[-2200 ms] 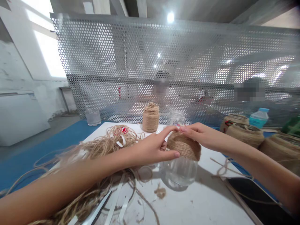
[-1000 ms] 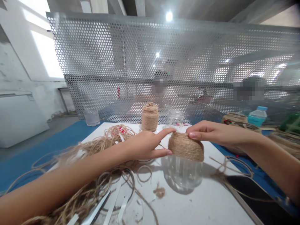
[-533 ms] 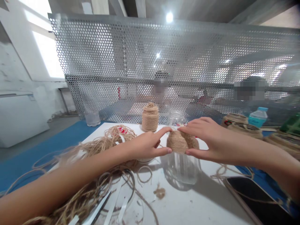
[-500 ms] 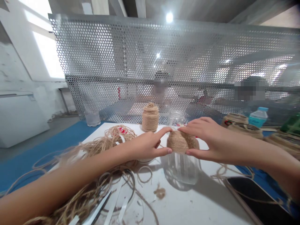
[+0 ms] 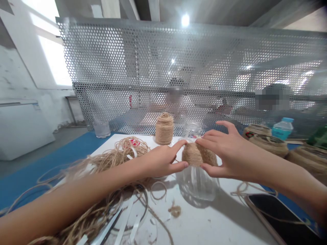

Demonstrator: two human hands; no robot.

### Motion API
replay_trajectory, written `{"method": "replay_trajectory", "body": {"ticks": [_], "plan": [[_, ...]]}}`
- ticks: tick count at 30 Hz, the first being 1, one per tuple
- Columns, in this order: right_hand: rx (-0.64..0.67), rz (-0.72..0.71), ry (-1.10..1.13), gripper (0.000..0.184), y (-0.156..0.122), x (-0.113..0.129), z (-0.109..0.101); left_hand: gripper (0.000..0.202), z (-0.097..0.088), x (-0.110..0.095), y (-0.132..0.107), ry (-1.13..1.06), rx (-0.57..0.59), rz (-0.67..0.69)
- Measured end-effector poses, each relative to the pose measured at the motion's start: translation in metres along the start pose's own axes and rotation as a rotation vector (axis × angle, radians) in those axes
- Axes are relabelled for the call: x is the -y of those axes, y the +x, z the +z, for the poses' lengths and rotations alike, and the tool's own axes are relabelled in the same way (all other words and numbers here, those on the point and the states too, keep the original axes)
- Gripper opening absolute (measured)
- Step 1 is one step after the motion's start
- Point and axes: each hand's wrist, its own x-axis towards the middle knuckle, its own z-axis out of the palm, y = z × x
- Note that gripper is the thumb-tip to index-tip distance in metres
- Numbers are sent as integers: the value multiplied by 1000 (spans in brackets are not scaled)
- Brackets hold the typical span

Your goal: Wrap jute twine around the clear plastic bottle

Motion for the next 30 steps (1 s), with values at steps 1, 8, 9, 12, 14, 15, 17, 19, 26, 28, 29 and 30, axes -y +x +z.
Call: {"method": "replay_trajectory", "body": {"ticks": [1, 8, 9, 12, 14, 15, 17, 19, 26, 28, 29, 30], "plan": [[0, 7, -24, 29, 0, 2, 0, 59, 0, 0, 0, 19, -3, 0], [-22, 21, -87, 33, 2, 8, 5, 61, 0, 1, 0, 97, -19, -12], [-18, 32, -89, 34, 2, 9, 5, 61, 0, 0, 0, 94, -19, -13], [-19, 61, -108, 35, 3, 13, 6, 61, 0, -1, 0, 97, -25, -11], [-22, 64, -136, 37, 3, 17, 5, 60, -1, -2, -1, 104, -31, -8], [-25, 64, -149, 38, 3, 19, 4, 60, -1, -2, -1, 109, -33, -10], [-30, 72, -155, 40, 2, 22, 2, 59, -2, -4, -2, 114, -34, -17], [-36, 91, -119, 43, 2, 22, -1, 60, -3, -6, -3, 113, -45, -19], [20, 251, 293, 40, 11, 6, 4, 57, -4, -15, -6, 45, -56, -2], [66, 265, 398, 43, 13, 5, 7, 60, -3, -17, -7, 31, -65, 6], [86, 270, 447, 45, 14, 5, 8, 63, -2, -19, -8, 22, -71, 10], [103, 276, 491, 45, 14, 6, 8, 65, -2, -20, -8, 14, -79, 13]]}}
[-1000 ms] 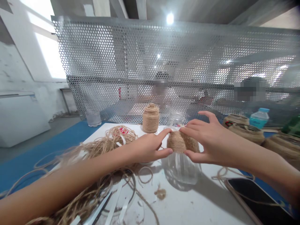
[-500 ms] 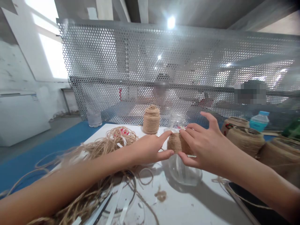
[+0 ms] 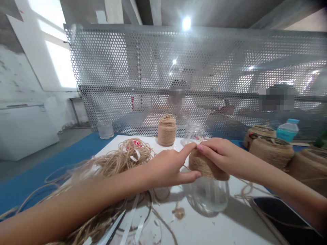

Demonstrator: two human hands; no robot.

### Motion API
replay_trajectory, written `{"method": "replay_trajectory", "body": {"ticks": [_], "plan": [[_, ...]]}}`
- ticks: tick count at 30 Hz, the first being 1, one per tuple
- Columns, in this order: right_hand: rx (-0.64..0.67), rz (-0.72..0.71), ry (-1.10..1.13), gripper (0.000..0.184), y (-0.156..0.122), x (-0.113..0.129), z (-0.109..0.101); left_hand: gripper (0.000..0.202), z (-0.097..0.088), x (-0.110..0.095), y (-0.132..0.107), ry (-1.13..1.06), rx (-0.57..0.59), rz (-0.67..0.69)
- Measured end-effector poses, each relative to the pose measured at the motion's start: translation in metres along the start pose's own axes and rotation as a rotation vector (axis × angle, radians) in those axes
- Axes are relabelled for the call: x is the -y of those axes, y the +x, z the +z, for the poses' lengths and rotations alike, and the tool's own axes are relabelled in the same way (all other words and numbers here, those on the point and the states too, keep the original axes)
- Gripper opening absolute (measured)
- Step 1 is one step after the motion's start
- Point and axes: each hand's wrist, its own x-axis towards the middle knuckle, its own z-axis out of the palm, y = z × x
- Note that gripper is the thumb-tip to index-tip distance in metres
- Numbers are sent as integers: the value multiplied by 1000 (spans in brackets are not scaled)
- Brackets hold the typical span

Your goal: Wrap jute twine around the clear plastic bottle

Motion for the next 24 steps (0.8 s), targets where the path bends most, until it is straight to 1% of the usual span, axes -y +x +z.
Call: {"method": "replay_trajectory", "body": {"ticks": [2, 4, 6, 10, 14, 17, 20, 24], "plan": [[39, 20, 72, 46, -1, 1, -2, 68, 2, -2, 0, -15, -16, 7], [72, 42, 121, 45, -3, 0, -5, 66, 2, -2, 0, -47, -19, 15], [104, 65, 168, 44, -3, -3, -9, 64, 3, -1, 0, -109, 4, 25], [136, 69, 252, 41, -3, -9, -13, 64, 8, 5, 2, -306, 75, 52], [163, 90, 264, 40, -4, -10, -16, 62, 16, 17, 5, -521, 105, 81], [148, 82, 285, 39, -5, -11, -20, 65, 17, 24, 6, -624, 119, 99], [123, 65, 317, 39, -5, -13, -23, 67, 13, 25, 7, -657, 104, 107], [135, 35, 359, 40, -3, -16, -23, 64, 8, 24, 7, -613, 84, 106]]}}
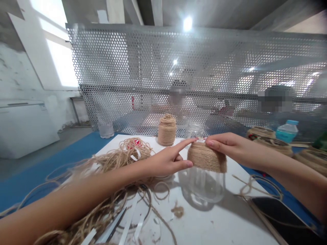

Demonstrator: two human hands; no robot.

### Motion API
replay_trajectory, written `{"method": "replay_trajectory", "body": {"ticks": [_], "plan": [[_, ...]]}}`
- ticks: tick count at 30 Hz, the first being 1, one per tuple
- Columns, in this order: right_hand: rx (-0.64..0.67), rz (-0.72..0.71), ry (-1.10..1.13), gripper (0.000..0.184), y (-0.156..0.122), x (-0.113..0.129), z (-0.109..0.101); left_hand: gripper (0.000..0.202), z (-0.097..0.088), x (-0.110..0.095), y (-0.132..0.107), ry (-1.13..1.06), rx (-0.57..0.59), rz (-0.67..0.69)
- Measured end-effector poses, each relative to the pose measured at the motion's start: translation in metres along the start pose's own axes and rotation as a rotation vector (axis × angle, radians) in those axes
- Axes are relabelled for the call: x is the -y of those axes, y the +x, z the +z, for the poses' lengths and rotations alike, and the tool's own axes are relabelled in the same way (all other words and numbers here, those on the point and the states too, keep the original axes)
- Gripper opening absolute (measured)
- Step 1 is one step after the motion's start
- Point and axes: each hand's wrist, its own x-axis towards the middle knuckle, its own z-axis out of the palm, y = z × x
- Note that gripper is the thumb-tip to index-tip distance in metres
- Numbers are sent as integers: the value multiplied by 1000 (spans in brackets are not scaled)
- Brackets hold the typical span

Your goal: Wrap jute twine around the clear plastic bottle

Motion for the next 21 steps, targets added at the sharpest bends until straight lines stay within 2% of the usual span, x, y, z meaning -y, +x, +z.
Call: {"method": "replay_trajectory", "body": {"ticks": [5, 9, 12, 17, 21], "plan": [[-25, 27, 94, 37, 2, -4, 2, 61, -2, 0, 1, 71, -25, 12], [-44, 67, 384, 32, 7, -13, 9, 58, -8, 0, 1, 40, -91, -3], [-16, 32, 566, 28, 12, -21, 16, 61, -17, 0, 2, -20, -70, -72], [23, -42, 552, 30, 17, -27, 24, 64, -34, 2, 2, -50, 32, -159], [43, -82, 426, 33, 19, -27, 25, 66, -34, 6, 1, 15, 42, -136]]}}
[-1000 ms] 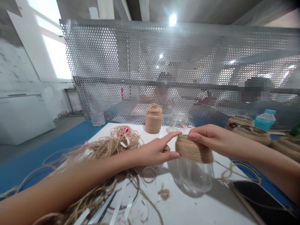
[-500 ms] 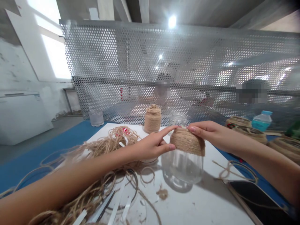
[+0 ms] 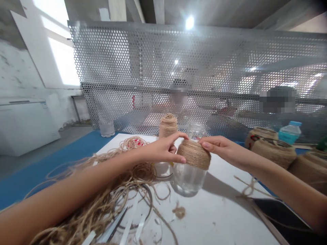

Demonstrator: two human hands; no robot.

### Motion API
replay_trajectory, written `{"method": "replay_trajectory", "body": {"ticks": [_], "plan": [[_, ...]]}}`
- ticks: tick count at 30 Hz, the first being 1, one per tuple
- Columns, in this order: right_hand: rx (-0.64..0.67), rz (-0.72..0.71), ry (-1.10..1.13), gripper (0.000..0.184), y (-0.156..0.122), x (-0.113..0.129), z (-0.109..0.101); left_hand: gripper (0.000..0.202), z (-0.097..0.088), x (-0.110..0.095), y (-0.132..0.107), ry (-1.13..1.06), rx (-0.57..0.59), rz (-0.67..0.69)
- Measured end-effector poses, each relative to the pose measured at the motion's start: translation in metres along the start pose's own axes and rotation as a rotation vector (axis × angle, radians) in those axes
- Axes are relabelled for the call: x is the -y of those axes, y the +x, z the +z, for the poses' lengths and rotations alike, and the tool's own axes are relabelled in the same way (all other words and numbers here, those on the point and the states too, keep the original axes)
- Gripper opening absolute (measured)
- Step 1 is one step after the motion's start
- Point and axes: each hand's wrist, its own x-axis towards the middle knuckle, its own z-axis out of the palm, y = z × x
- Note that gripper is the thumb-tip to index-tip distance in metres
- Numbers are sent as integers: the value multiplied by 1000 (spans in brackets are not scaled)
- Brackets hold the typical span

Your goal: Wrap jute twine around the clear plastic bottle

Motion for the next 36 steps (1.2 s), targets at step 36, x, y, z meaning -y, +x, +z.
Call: {"method": "replay_trajectory", "body": {"ticks": [36], "plan": [[-56, 43, -283, 38, -1, -1, -10, 50, 20, 7, 3, 89, -203, 202]]}}
